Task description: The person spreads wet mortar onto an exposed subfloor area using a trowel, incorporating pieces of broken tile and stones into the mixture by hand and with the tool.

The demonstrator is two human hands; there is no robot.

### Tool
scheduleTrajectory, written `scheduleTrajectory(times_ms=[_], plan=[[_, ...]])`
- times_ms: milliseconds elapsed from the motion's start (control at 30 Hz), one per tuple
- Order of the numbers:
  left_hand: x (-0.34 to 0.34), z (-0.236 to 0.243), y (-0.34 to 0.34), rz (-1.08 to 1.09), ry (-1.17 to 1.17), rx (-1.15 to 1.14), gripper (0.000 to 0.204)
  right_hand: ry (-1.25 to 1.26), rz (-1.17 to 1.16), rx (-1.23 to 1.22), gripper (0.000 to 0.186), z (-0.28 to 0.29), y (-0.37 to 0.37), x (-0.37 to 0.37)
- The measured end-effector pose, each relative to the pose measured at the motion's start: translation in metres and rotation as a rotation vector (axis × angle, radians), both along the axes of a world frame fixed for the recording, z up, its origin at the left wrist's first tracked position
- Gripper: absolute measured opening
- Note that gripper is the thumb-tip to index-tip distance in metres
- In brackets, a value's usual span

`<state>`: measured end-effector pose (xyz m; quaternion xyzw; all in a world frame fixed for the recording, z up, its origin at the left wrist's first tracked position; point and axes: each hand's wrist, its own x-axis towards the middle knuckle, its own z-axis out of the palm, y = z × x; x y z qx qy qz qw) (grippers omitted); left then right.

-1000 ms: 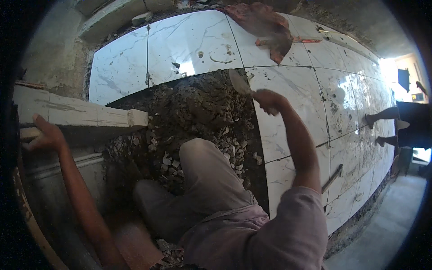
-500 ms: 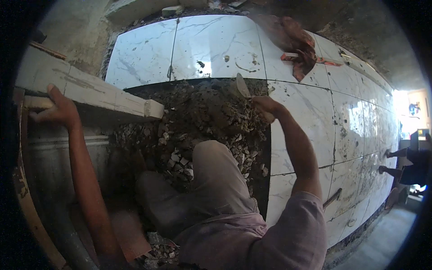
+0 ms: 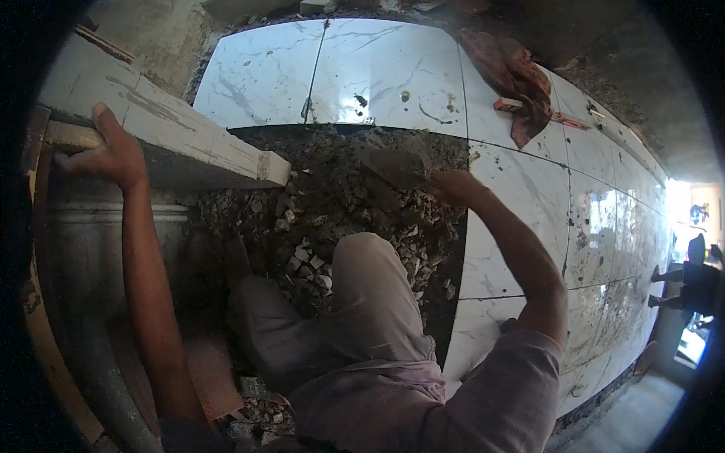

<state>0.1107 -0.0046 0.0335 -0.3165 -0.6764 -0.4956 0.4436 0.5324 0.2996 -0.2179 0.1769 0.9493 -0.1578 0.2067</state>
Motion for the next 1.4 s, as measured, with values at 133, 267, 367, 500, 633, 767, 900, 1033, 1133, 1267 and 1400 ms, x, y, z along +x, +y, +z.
scheduleTrajectory(times_ms=[133,267,367,500,633,767,900,1033,1133,1267,1400], plan=[[-0.011,-0.008,-0.006,0.164,0.052,-0.091,0.102,-0.113,0.002,0.032,0.027,-0.003,0.016,-0.019],[-0.014,-0.005,-0.010,0.223,0.070,-0.112,0.102,-0.179,0.059,0.147,0.025,-0.016,0.021,-0.087],[-0.007,-0.003,-0.003,0.210,0.072,-0.086,0.099,-0.150,-0.052,0.204,0.027,-0.064,0.007,-0.121],[0.005,-0.003,0.010,0.153,0.068,-0.075,0.098,-0.162,-0.131,0.197,0.029,-0.078,-0.004,-0.139],[-0.003,-0.002,-0.004,0.136,0.043,0.004,0.098,-0.282,-0.338,-0.363,0.036,-0.016,-0.016,-0.108],[0.001,-0.005,0.004,0.184,0.055,-0.044,0.099,-0.020,-0.713,-0.773,0.035,-0.042,-0.010,-0.050],[0.002,0.000,-0.004,0.139,0.079,-0.020,0.100,0.225,-1.127,-1.068,0.034,-0.075,-0.073,-0.102],[0.008,-0.001,0.013,0.096,0.085,-0.023,0.095,0.325,-0.776,-0.905,0.035,-0.131,-0.069,-0.113],[0.005,-0.003,0.010,0.154,0.085,-0.084,0.094,0.221,0.022,-0.341,0.031,-0.138,-0.053,-0.132],[-0.007,0.002,-0.015,0.129,0.104,-0.068,0.093,-0.296,-0.361,-0.324,0.034,-0.029,-0.050,-0.160],[-0.008,-0.001,-0.009,0.258,0.152,-0.167,0.097,-0.392,-0.304,-0.049,0.029,-0.012,0.005,-0.106]])
